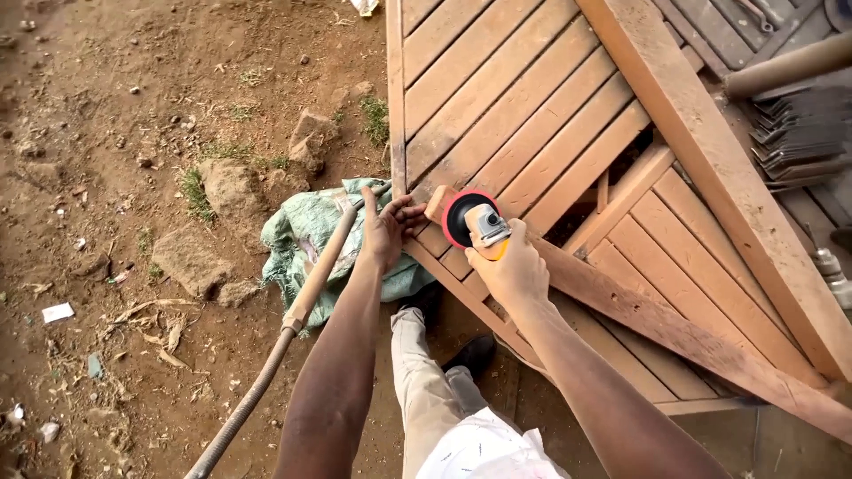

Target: Sanding a wooden plank using a power sander and then removing the sanding disc.

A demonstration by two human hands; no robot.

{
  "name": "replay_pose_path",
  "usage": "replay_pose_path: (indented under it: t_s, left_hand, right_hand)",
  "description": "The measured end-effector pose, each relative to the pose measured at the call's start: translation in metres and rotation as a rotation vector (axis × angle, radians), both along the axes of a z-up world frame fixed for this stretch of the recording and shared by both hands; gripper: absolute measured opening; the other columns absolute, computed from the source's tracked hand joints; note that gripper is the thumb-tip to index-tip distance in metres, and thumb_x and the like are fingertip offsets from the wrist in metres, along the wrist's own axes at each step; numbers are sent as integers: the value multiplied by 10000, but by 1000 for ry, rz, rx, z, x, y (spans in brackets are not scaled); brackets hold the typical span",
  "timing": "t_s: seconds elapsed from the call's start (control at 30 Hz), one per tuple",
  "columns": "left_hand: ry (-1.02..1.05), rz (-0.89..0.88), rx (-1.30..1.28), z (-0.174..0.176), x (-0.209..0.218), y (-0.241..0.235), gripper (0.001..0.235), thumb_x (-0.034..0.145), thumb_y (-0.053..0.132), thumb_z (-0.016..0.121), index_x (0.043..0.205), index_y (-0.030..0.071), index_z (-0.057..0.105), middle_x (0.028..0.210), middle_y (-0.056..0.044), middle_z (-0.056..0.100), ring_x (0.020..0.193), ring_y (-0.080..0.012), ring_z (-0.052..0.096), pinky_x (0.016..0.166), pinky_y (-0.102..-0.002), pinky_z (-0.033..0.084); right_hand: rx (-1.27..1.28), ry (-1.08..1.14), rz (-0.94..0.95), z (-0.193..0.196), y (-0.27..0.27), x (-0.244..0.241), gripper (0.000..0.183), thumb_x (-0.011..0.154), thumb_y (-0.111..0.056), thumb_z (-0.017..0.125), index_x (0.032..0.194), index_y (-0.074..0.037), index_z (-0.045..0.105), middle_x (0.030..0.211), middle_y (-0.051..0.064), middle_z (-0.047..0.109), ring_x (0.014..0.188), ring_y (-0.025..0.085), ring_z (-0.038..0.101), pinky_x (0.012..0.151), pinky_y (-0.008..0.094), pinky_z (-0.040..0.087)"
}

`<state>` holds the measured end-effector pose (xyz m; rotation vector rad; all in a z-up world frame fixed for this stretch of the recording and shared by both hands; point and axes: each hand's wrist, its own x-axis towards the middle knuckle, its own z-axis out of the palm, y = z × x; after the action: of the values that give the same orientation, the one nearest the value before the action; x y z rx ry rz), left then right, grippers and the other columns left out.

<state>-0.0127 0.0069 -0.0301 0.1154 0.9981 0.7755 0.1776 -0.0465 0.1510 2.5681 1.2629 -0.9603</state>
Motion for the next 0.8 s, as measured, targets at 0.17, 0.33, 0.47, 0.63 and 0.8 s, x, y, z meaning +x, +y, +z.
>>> replay_pose_path:
  t_s: [0.17, 0.33, 0.47, 0.63, 0.8]
  left_hand:
    - [415, -95, 187, 40, 24, -8, 606, 880, 657, 729, 1218, 157, 671, 1171, -57, 743, 1072, -191, 683, 828, -275, 395]
    - [710, -196, 393, 1, 39, -13, 833, 668, 472, 995, 1332, 172, 591, 1274, -92, 633, 1125, -235, 626, 898, -326, 477]
    - [976, -353, 443, -3, 40, -3, 895, 558, 534, 1035, 1253, 190, 589, 1298, -121, 519, 1173, -292, 619, 954, -375, 515]
    - [977, -431, 448, 21, 44, 1, 877, 655, 486, 1006, 1302, 91, 565, 1244, -200, 541, 1194, -373, 608, 1028, -469, 474]
    - [1065, -484, 464, 22, 37, 5, 843, 653, 464, 1010, 1287, 76, 613, 1156, -179, 633, 1120, -325, 655, 957, -430, 515]
  right_hand:
    - [14, -31, -246, 21, -55, 68, 834, 773, -584, 739, 1417, -162, 417, 1267, 200, 675, 1186, 447, 643, 1016, 529, 494]
    - [19, -188, -606, -3, -156, 173, 893, 745, -637, 778, 1420, -186, 406, 1250, 208, 666, 1179, 432, 641, 995, 515, 490]
    - [143, -261, -941, -12, -194, 217, 882, 744, -593, 843, 1373, -173, 388, 1284, 248, 613, 1212, 456, 597, 1035, 533, 443]
    - [146, -165, -884, -19, -162, 183, 859, 728, -594, 827, 1348, -170, 410, 1262, 211, 640, 1222, 424, 615, 1051, 510, 455]
    - [76, 14, -609, 7, -114, 121, 777, 753, -606, 724, 1321, -186, 401, 1242, 189, 678, 1196, 411, 649, 1023, 516, 508]
